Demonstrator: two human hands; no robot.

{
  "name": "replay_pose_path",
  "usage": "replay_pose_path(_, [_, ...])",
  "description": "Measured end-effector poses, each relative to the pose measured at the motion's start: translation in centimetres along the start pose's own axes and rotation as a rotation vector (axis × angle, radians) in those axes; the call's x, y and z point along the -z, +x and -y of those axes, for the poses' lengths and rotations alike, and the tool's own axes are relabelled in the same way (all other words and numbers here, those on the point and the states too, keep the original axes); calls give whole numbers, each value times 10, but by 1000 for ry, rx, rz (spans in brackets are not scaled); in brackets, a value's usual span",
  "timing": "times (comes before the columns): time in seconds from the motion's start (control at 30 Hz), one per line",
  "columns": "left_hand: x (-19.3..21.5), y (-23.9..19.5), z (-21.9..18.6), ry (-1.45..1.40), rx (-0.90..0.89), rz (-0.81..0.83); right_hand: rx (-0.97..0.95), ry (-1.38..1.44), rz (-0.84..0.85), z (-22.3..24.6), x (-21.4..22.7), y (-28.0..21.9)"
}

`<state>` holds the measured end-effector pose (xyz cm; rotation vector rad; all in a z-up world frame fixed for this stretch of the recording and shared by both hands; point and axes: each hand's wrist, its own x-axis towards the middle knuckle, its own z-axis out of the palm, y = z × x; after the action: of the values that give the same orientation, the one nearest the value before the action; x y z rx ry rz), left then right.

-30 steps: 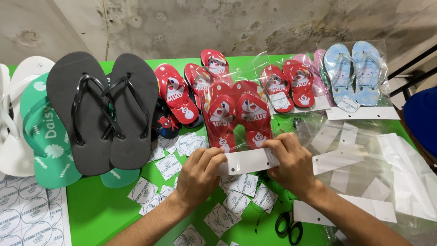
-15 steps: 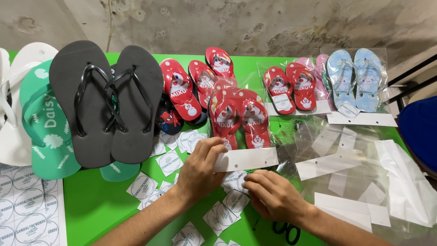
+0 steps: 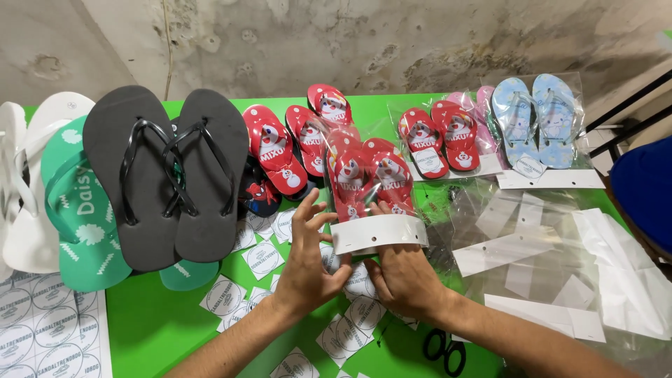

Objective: Packaging flip-flops into plastic bags and applying adhesive labels to them.

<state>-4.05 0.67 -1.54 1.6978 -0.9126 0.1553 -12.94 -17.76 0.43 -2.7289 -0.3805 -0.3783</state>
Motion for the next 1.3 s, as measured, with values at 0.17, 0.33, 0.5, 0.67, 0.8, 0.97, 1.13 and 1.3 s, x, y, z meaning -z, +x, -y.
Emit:
replay_pose_path(0.17, [2, 6, -4, -94, 230, 19, 12, -48, -93, -11, -2, 14])
replay_pose_path(0.33, [4, 10, -10, -210, 455, 154, -174, 59, -68, -14, -3, 31])
replay_pose_path(0.5, [0, 8, -8, -288, 546, 260, -255, -52, -26, -10, -4, 41])
replay_pose_path(0.67, [2, 5, -7, -191, 536, 294, -324, -47, 10, -18, -21, 50])
replay_pose_path(0.8, [2, 5, -8, -196, 503, 297, -336, -85, -61, -29, -36, 48])
replay_pose_path(0.97, [-3, -4, -12, -256, 443, 322, -336, -76, -106, -35, -35, 51])
replay_pose_path(1.13, [-2, -5, -20, -231, 398, 363, -298, -160, -246, -44, -37, 56])
replay_pose_path(1.3, [-5, -8, -23, -317, 408, 369, -395, -159, -147, -40, -28, 65])
